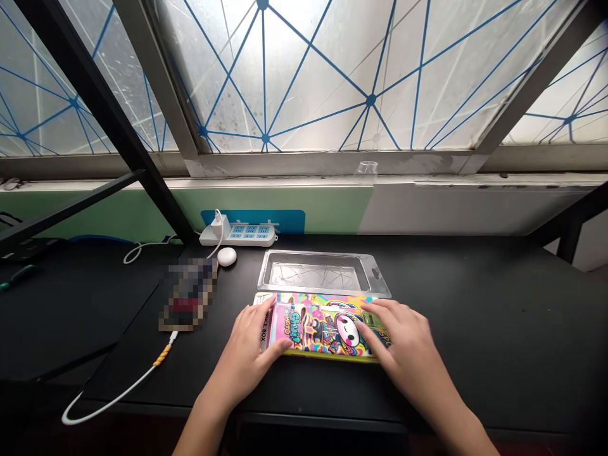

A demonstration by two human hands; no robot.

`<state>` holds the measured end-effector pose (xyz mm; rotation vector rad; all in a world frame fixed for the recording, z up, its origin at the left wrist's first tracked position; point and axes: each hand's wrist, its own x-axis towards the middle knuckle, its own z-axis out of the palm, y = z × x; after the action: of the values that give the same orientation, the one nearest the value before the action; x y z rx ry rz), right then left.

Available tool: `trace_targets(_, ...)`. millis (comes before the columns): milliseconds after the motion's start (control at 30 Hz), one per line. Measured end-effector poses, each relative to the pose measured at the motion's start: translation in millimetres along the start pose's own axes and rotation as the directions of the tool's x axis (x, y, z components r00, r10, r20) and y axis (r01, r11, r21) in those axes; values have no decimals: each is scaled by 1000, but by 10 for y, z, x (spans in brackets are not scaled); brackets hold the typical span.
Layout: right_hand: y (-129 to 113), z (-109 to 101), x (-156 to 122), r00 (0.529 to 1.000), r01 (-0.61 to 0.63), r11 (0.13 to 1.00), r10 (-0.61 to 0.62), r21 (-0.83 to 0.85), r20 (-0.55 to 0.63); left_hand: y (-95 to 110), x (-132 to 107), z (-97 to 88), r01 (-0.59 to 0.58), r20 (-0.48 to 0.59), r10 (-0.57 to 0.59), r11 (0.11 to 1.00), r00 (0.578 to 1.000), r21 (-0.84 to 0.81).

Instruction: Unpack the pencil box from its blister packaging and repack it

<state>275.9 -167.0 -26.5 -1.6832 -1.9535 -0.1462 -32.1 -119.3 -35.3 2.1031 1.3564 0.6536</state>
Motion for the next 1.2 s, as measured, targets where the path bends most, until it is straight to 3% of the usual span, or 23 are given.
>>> trace_targets(100, -266, 23, 172, 986, 109, 994, -111, 19, 122, -14, -23, 11, -41, -11, 41, 999, 999, 5)
trace_targets(200, -481, 114, 331, 971, 119, 993, -121, 23, 206, 3, -21, 8, -63, -37, 62, 998, 997, -8)
trace_targets(333, -605, 275, 437, 969, 124, 992, -121, 1, 216, 5, -30, -29, -66, -31, 64, 996, 997, -58)
trace_targets(467, -655, 347, 449, 978, 165, 986, -159, -31, 135, -20, -52, -48, -47, -22, 45, 996, 999, -77)
trace_targets(600, -686, 345, 468, 967, 235, 968, -242, -82, -85, -22, -47, -61, -44, -47, 41, 996, 998, -76)
trace_targets(733, -687, 254, 431, 854, 391, 914, -405, -111, -326, -25, -57, -138, -164, -16, 163, 977, 986, -135)
trace_targets(800, -710, 134, 332, 796, 476, 873, -480, -108, -369, -37, -76, -181, -186, 25, 195, 963, 981, -192)
trace_targets(867, -745, -20, 167, 775, 541, 836, -537, -89, -334, -51, -94, -206, -155, 53, 169, 966, 984, -209)
trace_targets(967, -714, -227, -137, 807, 575, 818, -570, -16, -154, -63, -107, -208, -79, 87, 95, 983, 992, -164)
trace_targets(1033, -561, -296, -306, 849, 529, 848, -528, 34, -27, -60, -108, -202, -26, 106, 41, 990, 994, -136)
trace_targets(1133, -150, -290, -445, 945, 307, 950, -312, 58, 99, -43, -112, -202, 44, 99, -30, 989, 995, -142)
trace_targets(1200, 133, -246, -472, 974, 99, 991, -115, 90, 193, -33, -115, -201, 60, 67, -49, 983, 997, -173)
